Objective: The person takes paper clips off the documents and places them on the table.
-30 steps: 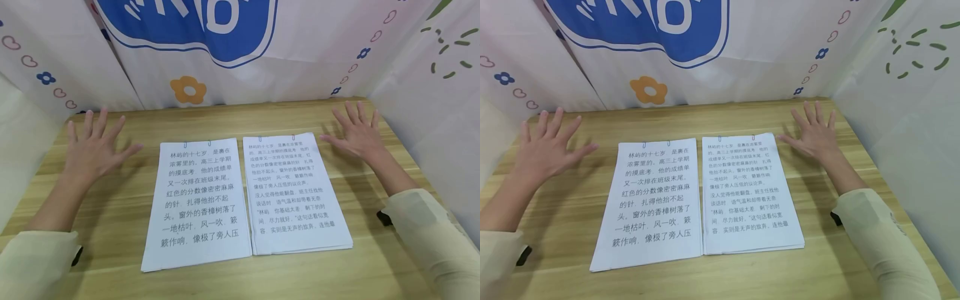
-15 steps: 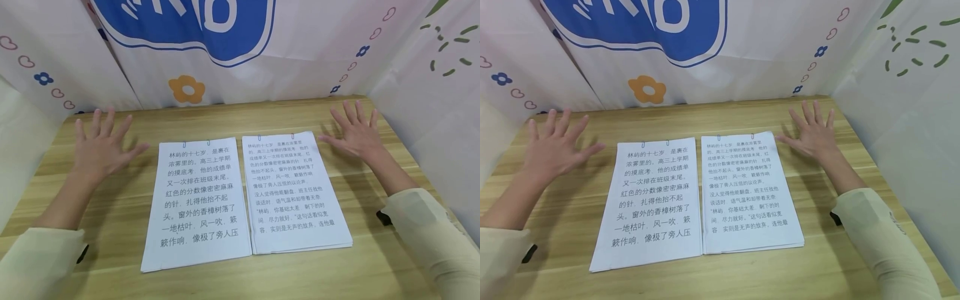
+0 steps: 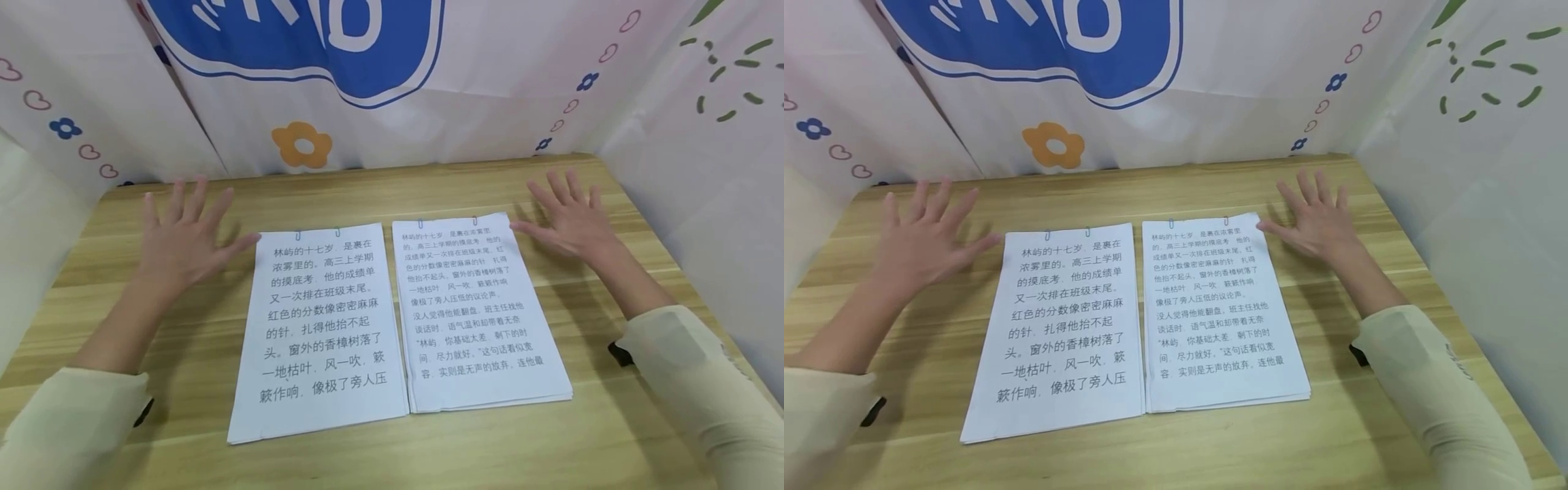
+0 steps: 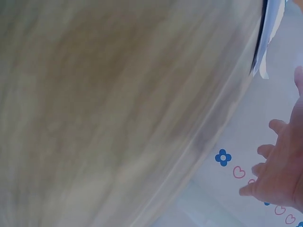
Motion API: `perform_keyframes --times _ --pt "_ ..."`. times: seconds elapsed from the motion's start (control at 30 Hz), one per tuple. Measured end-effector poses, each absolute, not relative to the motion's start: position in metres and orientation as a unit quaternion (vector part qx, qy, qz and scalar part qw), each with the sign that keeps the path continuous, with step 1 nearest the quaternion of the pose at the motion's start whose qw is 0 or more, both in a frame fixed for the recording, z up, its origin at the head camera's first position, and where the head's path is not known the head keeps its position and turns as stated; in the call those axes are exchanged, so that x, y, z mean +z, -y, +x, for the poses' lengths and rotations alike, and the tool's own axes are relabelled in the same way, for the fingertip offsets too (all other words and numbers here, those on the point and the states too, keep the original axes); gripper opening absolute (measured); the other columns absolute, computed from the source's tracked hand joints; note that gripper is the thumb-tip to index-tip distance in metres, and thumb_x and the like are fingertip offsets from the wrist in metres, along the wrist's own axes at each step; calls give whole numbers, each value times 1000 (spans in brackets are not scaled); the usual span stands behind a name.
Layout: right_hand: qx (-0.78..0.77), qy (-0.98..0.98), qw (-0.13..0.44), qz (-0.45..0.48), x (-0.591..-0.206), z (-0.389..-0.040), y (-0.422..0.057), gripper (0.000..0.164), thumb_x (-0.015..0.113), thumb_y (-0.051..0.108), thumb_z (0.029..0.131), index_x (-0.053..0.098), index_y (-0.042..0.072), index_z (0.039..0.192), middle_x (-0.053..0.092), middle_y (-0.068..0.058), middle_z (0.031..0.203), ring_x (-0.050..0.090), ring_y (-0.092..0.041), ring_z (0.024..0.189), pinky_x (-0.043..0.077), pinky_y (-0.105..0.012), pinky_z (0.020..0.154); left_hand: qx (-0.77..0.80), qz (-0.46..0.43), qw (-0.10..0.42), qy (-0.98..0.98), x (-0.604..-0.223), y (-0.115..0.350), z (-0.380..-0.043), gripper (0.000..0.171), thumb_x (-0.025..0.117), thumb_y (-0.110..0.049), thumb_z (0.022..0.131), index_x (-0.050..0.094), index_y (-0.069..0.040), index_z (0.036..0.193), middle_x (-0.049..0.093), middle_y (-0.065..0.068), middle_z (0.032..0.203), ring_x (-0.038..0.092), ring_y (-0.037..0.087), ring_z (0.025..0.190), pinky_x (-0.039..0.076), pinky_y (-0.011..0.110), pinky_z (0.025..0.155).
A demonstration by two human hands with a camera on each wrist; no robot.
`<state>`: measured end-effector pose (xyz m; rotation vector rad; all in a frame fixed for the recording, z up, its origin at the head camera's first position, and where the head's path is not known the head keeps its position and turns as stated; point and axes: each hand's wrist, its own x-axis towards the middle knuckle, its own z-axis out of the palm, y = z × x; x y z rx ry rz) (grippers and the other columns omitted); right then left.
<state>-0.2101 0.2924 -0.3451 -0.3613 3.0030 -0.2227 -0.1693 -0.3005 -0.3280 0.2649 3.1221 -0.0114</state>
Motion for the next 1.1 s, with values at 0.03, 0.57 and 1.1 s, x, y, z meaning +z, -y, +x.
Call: perform_keyframes --times 0.03,0.57,1.1 --pt "-78 -988 60 -121 -345 -210 -291 97 35 80 97 10 18 168 -12 -15 171 -18 -41 155 -11 -72 118 1 88 3 -996 -328 297 -170 93 28 -78 99 13 -16 167 -9 21 170 -16 46 154 -16 71 116" --pt "-126 -979 80 -139 -340 -212 -270 86 45 67 102 25 12 165 23 -24 168 19 -48 153 20 -71 118 21 193 -35 -980 -330 230 -172 77 58 -57 99 43 -6 153 38 26 159 32 51 146 21 70 118" --pt "-249 -958 81 -118 -341 -223 -261 66 58 37 106 37 2 158 46 -31 151 47 -49 136 40 -66 109 110 243 -40 -963 -331 174 -182 64 74 -35 95 53 -5 148 54 21 149 45 43 142 32 61 118"
